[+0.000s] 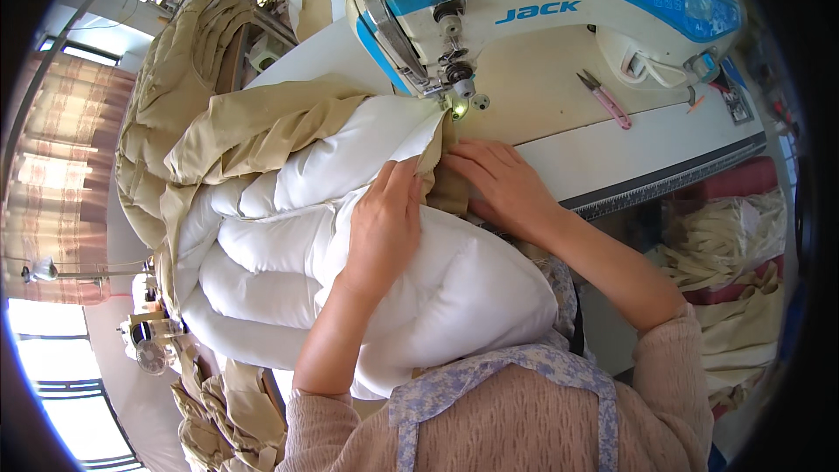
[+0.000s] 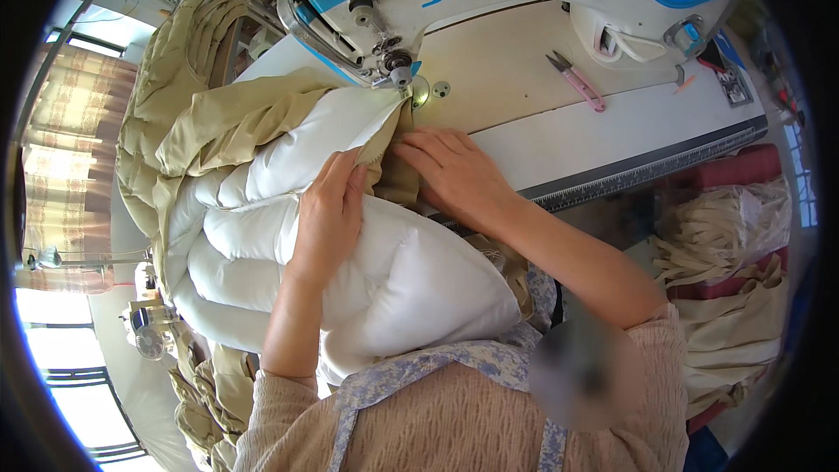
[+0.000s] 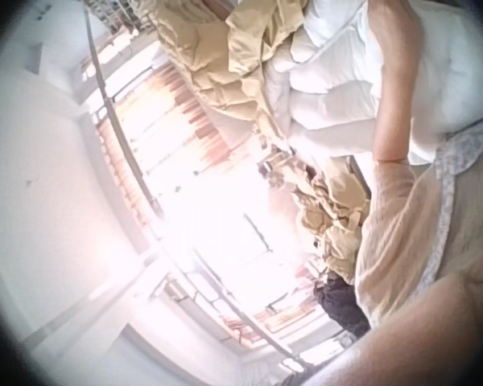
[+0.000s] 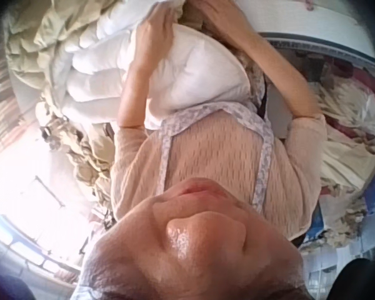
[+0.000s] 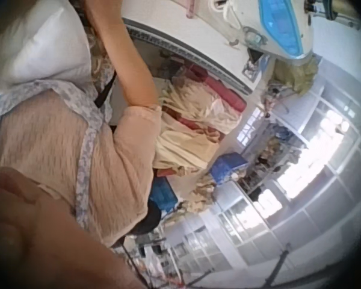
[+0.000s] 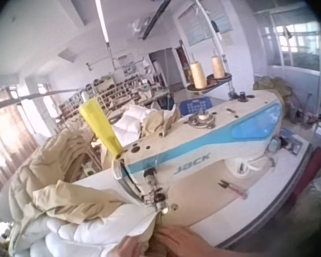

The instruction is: The person sews a zipper onto a beige puffer jacket using a sewing machine. They align the zipper, guide the fabric through the machine, and periodically flip the jacket to sew different sections. The person also uses scissors to trim threads during the process.

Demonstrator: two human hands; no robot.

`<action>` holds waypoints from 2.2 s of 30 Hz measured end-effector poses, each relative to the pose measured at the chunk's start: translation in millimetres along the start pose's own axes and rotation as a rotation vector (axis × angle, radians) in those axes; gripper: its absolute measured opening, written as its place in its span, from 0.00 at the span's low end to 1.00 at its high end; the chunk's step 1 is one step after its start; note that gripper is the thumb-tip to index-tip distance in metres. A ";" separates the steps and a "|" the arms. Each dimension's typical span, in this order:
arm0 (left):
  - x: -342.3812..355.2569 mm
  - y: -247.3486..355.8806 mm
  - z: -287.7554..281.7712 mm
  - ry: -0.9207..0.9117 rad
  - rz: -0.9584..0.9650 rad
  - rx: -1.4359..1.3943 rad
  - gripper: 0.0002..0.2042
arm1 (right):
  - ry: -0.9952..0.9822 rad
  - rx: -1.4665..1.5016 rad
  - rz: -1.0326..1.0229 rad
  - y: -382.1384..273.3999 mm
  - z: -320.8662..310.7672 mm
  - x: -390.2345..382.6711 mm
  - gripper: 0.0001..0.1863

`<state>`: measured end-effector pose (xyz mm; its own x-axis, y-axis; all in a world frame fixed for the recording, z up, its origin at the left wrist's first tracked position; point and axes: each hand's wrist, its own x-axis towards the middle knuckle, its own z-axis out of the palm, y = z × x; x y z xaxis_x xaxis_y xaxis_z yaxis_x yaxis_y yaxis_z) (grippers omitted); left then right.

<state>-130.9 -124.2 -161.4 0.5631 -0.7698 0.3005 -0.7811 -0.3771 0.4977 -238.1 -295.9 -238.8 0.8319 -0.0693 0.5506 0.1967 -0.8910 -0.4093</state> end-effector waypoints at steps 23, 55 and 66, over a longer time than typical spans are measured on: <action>28.1 -27.3 25.9 -0.207 0.434 0.124 0.11 | 0.025 -0.107 -0.198 -5.0 1.7 -18.8 0.17; 38.0 -27.4 34.6 -0.166 0.485 0.292 0.08 | -0.036 -0.056 -0.156 10.8 -2.0 -8.3 0.15; 43.8 -27.8 36.1 -0.202 0.374 0.131 0.09 | -0.023 -0.086 -0.175 11.6 -2.2 -5.0 0.15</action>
<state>-94.3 -166.1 -191.4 0.1814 -0.9460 0.2685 -0.9560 -0.1057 0.2737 -241.1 -306.9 -244.6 0.8006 0.0996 0.5909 0.2950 -0.9238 -0.2441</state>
